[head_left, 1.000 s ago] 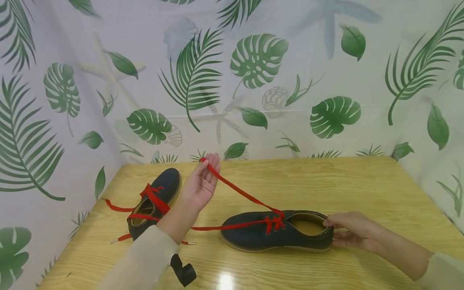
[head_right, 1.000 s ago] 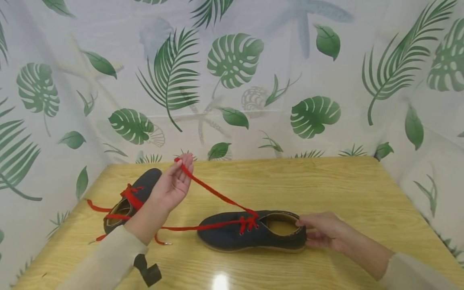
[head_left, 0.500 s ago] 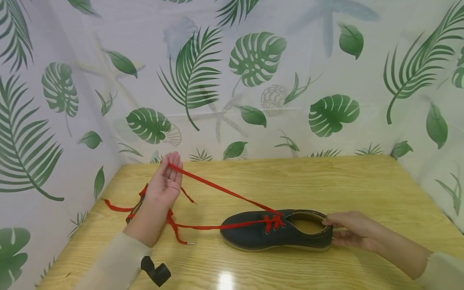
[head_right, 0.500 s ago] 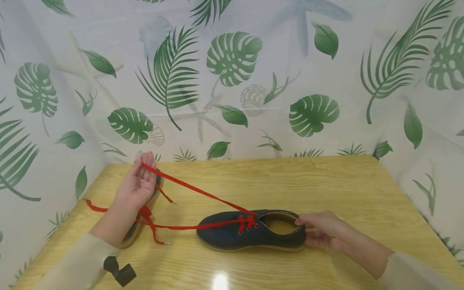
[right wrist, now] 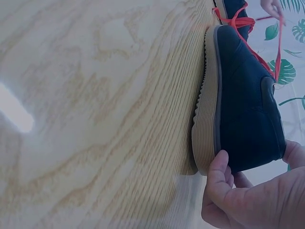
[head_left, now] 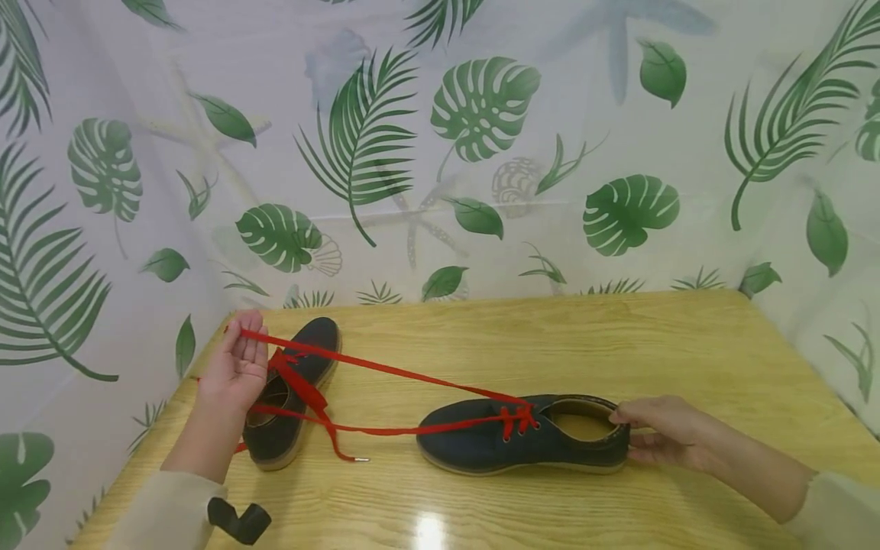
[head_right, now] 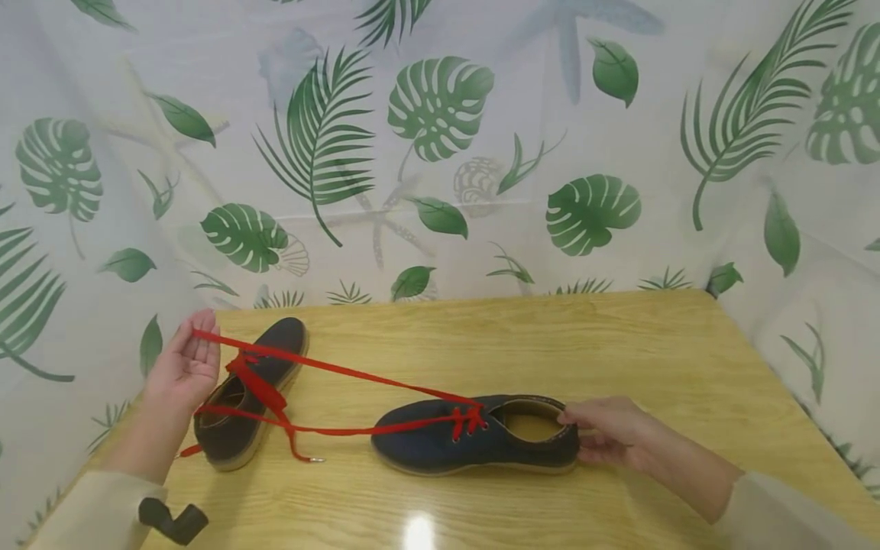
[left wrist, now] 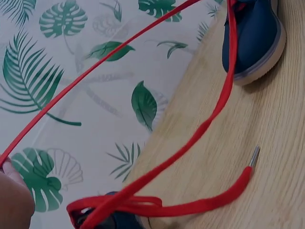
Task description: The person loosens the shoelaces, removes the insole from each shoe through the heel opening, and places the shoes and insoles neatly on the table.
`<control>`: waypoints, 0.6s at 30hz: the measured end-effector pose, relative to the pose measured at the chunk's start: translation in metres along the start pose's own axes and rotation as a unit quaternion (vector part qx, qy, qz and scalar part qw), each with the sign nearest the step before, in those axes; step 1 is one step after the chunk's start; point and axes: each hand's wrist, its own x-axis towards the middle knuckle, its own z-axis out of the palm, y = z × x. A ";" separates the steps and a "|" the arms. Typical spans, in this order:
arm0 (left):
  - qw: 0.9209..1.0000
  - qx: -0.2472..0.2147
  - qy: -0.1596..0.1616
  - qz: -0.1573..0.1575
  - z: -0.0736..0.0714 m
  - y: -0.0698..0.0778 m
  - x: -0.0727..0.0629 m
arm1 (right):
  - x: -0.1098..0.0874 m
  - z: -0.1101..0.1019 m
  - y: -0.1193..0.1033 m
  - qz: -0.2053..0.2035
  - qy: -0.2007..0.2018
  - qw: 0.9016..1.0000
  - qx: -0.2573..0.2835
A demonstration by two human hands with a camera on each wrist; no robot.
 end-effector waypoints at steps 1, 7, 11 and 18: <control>1.000 -0.001 0.011 -0.001 -0.004 0.006 0.001 | 0.000 0.000 -0.001 0.001 -0.002 1.000 -0.001; 0.998 -0.005 0.070 -0.007 -0.029 0.039 0.007 | -0.001 -0.001 -0.005 0.009 -0.004 1.000 -0.003; 0.994 -0.019 0.111 -0.011 -0.047 0.060 0.009 | -0.002 -0.001 -0.007 0.013 0.002 1.000 -0.014; 0.989 -0.033 0.140 -0.043 -0.075 0.083 0.009 | -0.001 -0.001 -0.009 0.016 -0.003 1.000 -0.003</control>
